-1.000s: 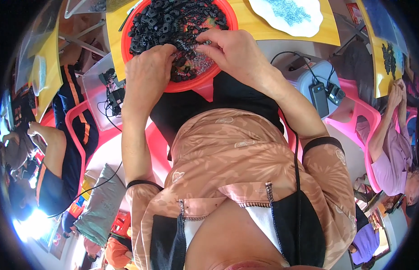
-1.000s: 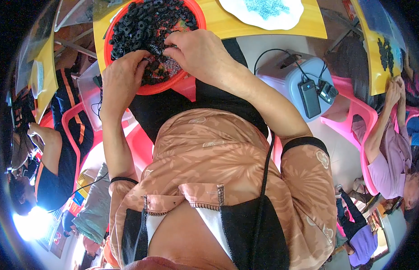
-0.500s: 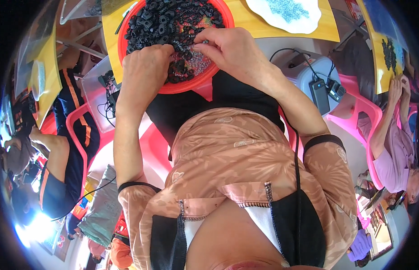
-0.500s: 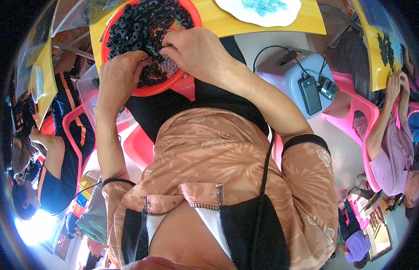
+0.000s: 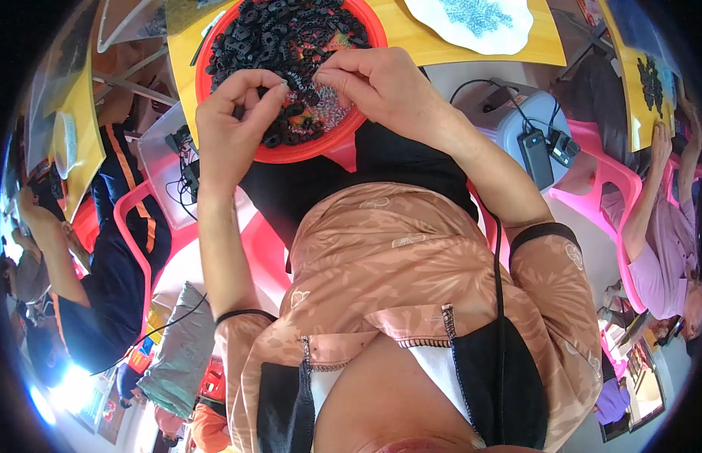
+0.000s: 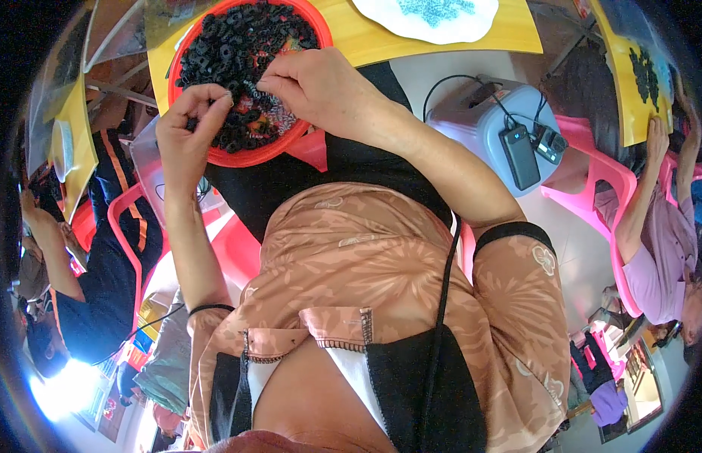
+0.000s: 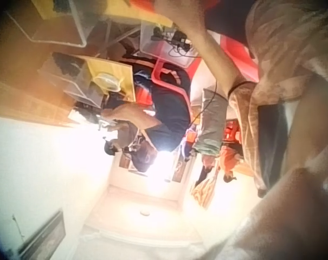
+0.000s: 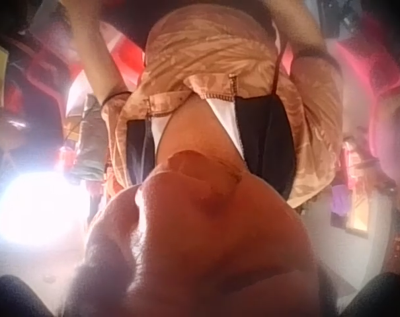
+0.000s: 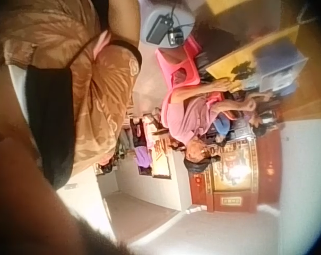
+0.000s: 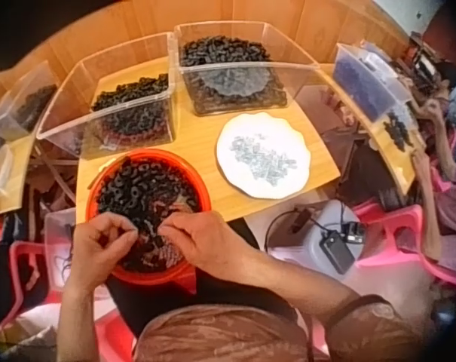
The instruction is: The person assembles small clear plastic inserts into black circular rings by hand at a workshop station.
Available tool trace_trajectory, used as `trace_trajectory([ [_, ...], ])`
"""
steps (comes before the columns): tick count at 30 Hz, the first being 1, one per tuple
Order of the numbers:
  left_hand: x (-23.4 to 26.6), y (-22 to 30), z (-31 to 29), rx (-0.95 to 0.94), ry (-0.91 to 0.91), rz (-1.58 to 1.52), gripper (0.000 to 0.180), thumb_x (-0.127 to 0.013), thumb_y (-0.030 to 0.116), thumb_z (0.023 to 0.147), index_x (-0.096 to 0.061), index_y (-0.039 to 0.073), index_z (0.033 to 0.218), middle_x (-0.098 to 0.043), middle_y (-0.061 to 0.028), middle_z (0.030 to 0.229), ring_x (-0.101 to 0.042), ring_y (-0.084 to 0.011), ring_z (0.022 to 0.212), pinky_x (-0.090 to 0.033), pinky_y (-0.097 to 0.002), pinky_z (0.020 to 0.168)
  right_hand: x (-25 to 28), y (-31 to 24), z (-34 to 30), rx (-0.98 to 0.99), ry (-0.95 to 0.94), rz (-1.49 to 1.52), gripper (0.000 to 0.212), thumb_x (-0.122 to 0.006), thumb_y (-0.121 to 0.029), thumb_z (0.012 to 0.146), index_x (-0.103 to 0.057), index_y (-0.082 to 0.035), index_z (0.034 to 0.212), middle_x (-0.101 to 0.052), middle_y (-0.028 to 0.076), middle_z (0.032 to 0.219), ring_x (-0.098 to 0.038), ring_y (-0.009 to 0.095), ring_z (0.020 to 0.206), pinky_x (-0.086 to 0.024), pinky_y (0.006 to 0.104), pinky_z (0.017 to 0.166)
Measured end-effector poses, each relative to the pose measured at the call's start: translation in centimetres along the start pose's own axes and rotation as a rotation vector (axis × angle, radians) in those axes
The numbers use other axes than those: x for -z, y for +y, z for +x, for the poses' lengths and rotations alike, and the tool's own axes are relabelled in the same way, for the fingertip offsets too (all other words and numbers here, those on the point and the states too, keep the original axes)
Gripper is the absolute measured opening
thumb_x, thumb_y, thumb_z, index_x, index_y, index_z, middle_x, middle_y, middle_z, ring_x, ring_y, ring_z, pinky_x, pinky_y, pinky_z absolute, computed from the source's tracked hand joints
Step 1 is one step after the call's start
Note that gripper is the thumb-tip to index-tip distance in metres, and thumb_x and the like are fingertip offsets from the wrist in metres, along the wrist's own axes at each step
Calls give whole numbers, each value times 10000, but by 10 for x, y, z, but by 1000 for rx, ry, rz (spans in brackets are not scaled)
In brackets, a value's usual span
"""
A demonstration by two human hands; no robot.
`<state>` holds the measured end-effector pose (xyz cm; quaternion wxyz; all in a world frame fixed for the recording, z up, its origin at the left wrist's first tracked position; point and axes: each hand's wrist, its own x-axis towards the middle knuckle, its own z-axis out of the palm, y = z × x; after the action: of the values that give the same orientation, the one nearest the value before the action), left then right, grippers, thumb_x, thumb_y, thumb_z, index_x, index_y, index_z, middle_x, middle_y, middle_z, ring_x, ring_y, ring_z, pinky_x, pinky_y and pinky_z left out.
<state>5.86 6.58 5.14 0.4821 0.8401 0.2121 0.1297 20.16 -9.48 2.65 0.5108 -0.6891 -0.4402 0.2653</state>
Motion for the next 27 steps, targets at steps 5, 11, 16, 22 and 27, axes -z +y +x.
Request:
trace_trajectory([
  [5, -25, 2, -14, 310, 121, -749, 114, -638, 107, 876, -659, 30, 958, -601, 49, 723, -324, 12, 498, -204, -168, 447, 5, -15, 1, -369, -306, 571, 294, -547, -282, 954, -644, -15, 880, -588, 25, 642, -517, 62, 479, -414, 223, 439],
  [11, -42, 8, -25, 295, 122, -866, 126, -613, 108, 895, -655, 28, 983, -652, 7, 775, -345, 10, 514, -216, -165, 460, 0, -9, -1, -311, -394, 732, 270, -517, -253, 977, -644, -15, 985, -597, 26, 693, -457, 39, 444, -337, 184, 396],
  [16, -38, 5, -27, 252, 74, -829, 170, -615, 122, 904, -653, 13, 1028, -653, 1, 769, -369, 8, 528, -222, -165, 471, 4, -11, -1, -336, -437, 759, 253, -534, -236, 968, -638, -7, 942, -620, 35, 711, -462, 38, 454, -340, 184, 403],
  [22, -43, 6, -28, 284, 191, -808, 142, -628, 124, 899, -661, 23, 993, -643, 7, 751, -374, 8, 533, -225, -163, 477, 2, -8, -1, -297, -409, 671, 219, -539, -196, 960, -644, -5, 975, -634, 37, 727, -468, 39, 464, -359, 184, 430],
  [27, -49, 2, -27, 265, 326, -659, 121, -635, 132, 898, -659, 31, 959, -536, 62, 651, -330, 6, 508, -192, -175, 463, -1, -15, -3, -223, -231, 419, 192, -597, -184, 905, -663, -5, 885, -647, 49, 677, -568, 85, 528, -442, 225, 488],
])
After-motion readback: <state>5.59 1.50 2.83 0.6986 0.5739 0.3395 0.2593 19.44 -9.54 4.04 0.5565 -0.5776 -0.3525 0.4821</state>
